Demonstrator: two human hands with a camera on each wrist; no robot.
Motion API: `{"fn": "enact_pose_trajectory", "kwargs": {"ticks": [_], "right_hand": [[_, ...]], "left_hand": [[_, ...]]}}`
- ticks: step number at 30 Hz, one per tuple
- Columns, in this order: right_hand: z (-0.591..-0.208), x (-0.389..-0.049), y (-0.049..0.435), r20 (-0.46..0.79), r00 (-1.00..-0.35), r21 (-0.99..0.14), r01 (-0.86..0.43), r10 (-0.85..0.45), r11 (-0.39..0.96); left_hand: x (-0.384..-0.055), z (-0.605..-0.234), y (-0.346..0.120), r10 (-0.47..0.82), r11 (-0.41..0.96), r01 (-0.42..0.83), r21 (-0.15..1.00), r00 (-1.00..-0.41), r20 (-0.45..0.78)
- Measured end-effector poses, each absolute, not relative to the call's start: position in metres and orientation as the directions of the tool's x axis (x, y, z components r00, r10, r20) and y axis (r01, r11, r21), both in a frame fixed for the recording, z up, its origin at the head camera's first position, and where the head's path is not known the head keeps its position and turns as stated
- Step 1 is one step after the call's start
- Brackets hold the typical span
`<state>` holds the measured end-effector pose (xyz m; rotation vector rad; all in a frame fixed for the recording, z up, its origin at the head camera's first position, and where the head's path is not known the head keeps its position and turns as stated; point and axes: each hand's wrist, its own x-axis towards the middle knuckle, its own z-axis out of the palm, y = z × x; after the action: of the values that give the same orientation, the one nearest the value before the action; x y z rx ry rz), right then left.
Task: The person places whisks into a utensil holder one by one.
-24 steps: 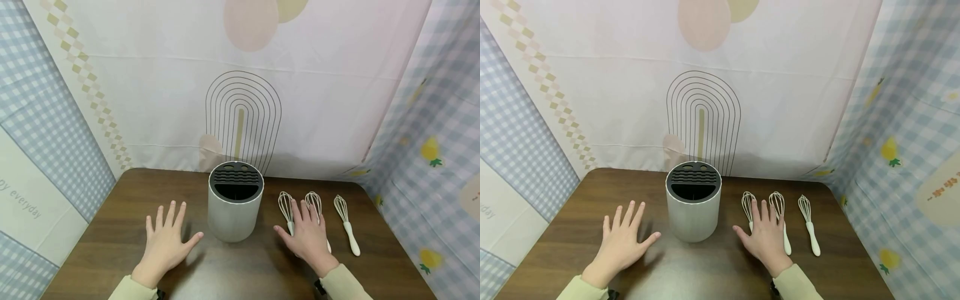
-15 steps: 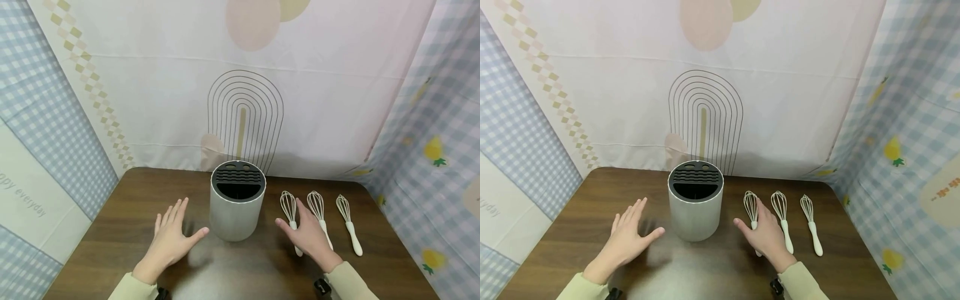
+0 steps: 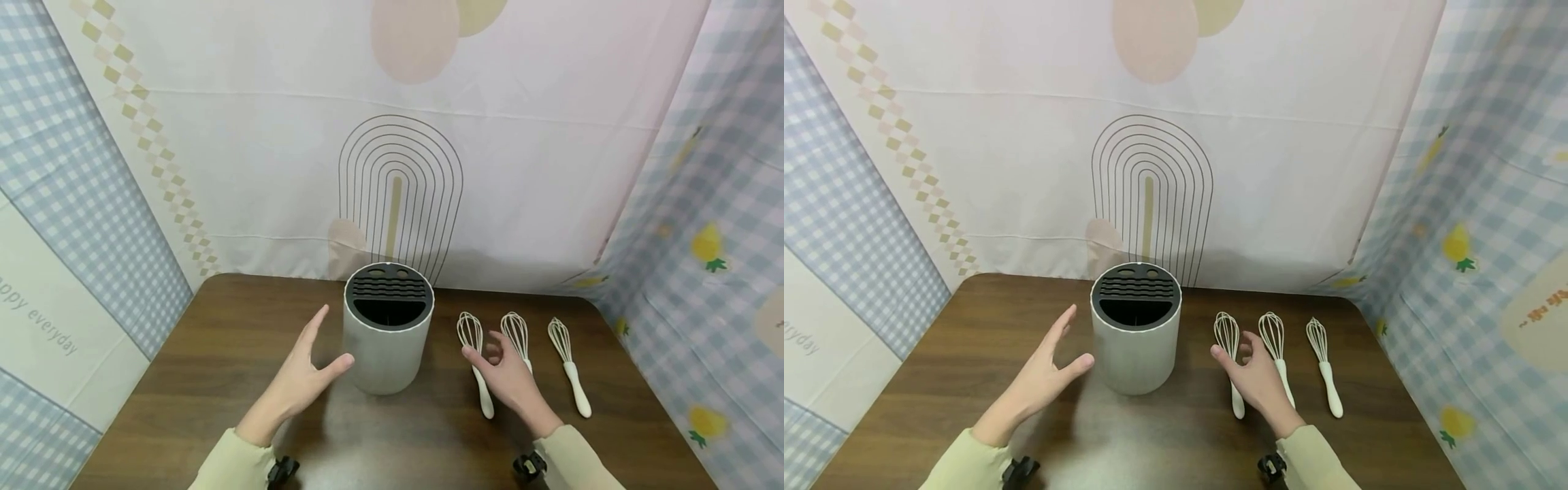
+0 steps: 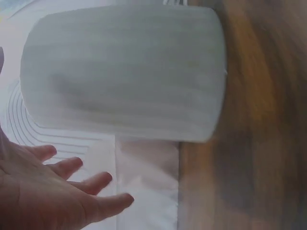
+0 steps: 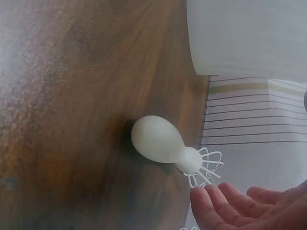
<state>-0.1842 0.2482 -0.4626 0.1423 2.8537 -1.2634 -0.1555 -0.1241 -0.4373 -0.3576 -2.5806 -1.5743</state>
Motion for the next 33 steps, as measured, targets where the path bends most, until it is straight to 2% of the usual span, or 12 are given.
{"fn": "enact_pose_trajectory", "kwargs": {"ticks": [5,9,25,33], "right_hand": [[-0.466,-0.184,0.25,-0.046,-0.995,-0.749,0.091,0.086,0.657],[-0.469,-0.184,0.252,-0.049,-0.995,-0.754,0.096,0.09,0.649],[-0.477,-0.185,0.256,-0.091,-0.99,-0.771,0.138,0.107,0.622],[-0.478,-0.185,0.257,-0.217,-0.971,-0.854,0.239,0.102,0.462]], "left_hand": [[-0.164,-0.43,-0.114,0.153,0.306,0.298,0.904,-0.953,0.263],[-0.172,-0.427,-0.107,0.141,0.254,0.323,0.912,-0.945,0.296],[-0.195,-0.418,-0.097,0.142,0.267,0.392,0.88,-0.92,0.366],[-0.197,-0.42,-0.095,0.143,0.315,0.39,0.865,-0.921,0.363]]}}
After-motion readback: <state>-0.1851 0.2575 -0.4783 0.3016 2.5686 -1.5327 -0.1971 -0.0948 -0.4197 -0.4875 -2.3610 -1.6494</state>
